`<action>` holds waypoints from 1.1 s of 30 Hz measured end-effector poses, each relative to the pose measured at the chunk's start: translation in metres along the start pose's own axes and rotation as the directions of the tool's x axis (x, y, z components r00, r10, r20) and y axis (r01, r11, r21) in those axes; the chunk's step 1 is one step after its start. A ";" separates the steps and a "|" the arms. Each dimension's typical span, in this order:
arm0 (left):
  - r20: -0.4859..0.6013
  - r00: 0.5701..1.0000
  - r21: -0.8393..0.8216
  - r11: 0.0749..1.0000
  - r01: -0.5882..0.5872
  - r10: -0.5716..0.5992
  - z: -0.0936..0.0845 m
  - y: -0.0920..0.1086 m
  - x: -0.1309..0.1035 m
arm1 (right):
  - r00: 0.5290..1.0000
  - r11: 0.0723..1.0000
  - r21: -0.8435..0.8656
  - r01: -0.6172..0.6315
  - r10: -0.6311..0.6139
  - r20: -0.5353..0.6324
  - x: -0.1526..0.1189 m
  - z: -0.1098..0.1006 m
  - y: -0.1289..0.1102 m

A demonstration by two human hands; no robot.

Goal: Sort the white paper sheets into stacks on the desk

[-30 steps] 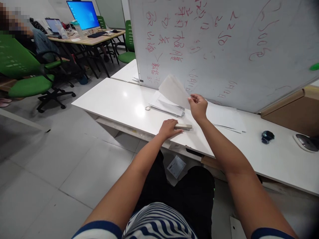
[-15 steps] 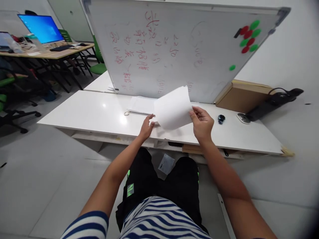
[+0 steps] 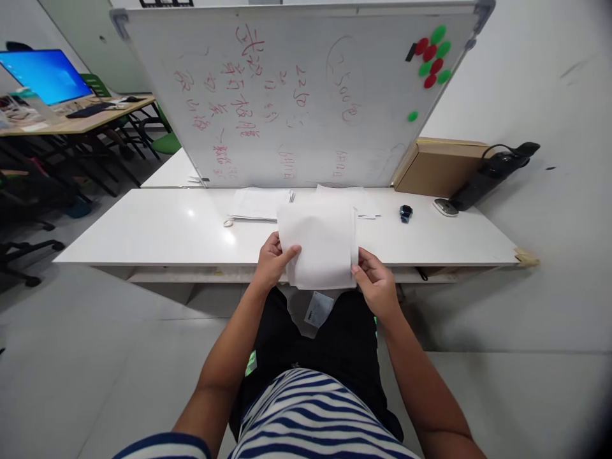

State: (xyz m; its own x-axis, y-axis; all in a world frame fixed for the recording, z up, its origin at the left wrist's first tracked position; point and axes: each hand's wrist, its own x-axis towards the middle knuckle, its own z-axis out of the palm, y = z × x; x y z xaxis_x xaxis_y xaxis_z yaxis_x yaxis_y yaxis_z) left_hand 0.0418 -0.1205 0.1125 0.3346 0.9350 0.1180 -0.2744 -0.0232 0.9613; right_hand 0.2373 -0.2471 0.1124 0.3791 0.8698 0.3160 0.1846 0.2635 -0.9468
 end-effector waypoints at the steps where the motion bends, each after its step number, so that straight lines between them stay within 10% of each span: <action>1: 0.004 1.000 0.078 0.997 -0.002 0.002 -0.001 0.001 -0.005 | 0.998 0.999 0.047 -0.025 0.023 0.051 -0.002 -0.001 0.000; 16: 0.016 0.995 0.088 0.991 0.100 -0.102 0.000 -0.010 -0.035 | 0.978 0.985 -0.036 -0.171 0.165 -0.130 -0.008 -0.001 -0.011; 33: -0.245 0.969 -0.052 0.999 0.010 -0.023 0.006 -0.002 -0.036 | 0.946 0.992 0.070 -0.101 0.117 -0.303 -0.014 0.014 -0.015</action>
State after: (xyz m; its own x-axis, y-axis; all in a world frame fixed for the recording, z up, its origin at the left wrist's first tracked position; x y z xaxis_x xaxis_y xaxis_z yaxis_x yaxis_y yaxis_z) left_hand 0.0358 -0.1568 0.1078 0.1100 0.9934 0.0316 -0.3173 0.0050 0.9483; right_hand 0.2167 -0.2579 0.1214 0.6547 0.7272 0.2062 0.0813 0.2034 -0.9757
